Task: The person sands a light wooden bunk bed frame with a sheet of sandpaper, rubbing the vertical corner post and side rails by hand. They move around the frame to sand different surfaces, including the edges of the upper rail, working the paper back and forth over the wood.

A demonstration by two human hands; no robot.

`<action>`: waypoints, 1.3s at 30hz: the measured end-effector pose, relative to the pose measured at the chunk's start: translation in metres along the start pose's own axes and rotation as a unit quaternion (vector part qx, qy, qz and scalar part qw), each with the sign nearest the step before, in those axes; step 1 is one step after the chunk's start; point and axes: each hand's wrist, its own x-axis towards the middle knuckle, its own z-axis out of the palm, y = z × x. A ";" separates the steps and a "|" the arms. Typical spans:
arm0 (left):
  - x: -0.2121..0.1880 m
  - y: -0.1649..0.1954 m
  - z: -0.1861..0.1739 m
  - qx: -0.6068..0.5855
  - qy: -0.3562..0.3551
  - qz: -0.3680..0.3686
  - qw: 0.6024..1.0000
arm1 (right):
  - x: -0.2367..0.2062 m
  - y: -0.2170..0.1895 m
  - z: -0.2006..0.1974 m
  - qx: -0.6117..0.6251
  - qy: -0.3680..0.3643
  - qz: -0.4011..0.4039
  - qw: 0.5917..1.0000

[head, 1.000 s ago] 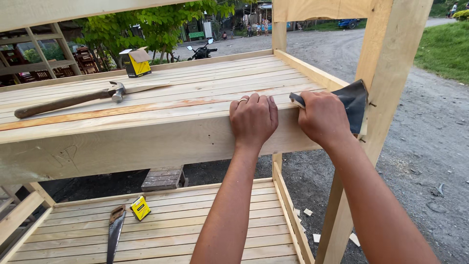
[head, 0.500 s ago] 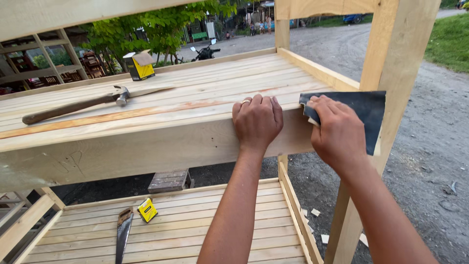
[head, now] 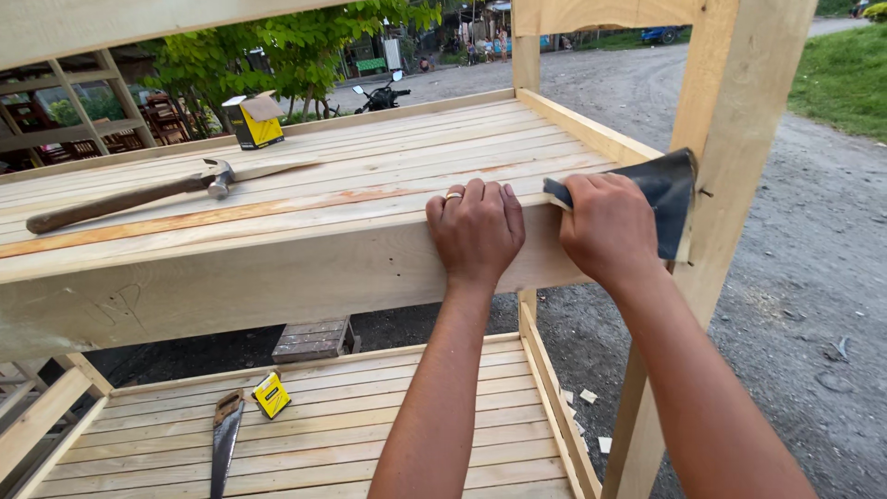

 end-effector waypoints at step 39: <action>0.002 0.004 0.000 -0.015 0.001 -0.011 1.000 | 0.003 -0.017 -0.005 0.026 0.065 -0.021 0.997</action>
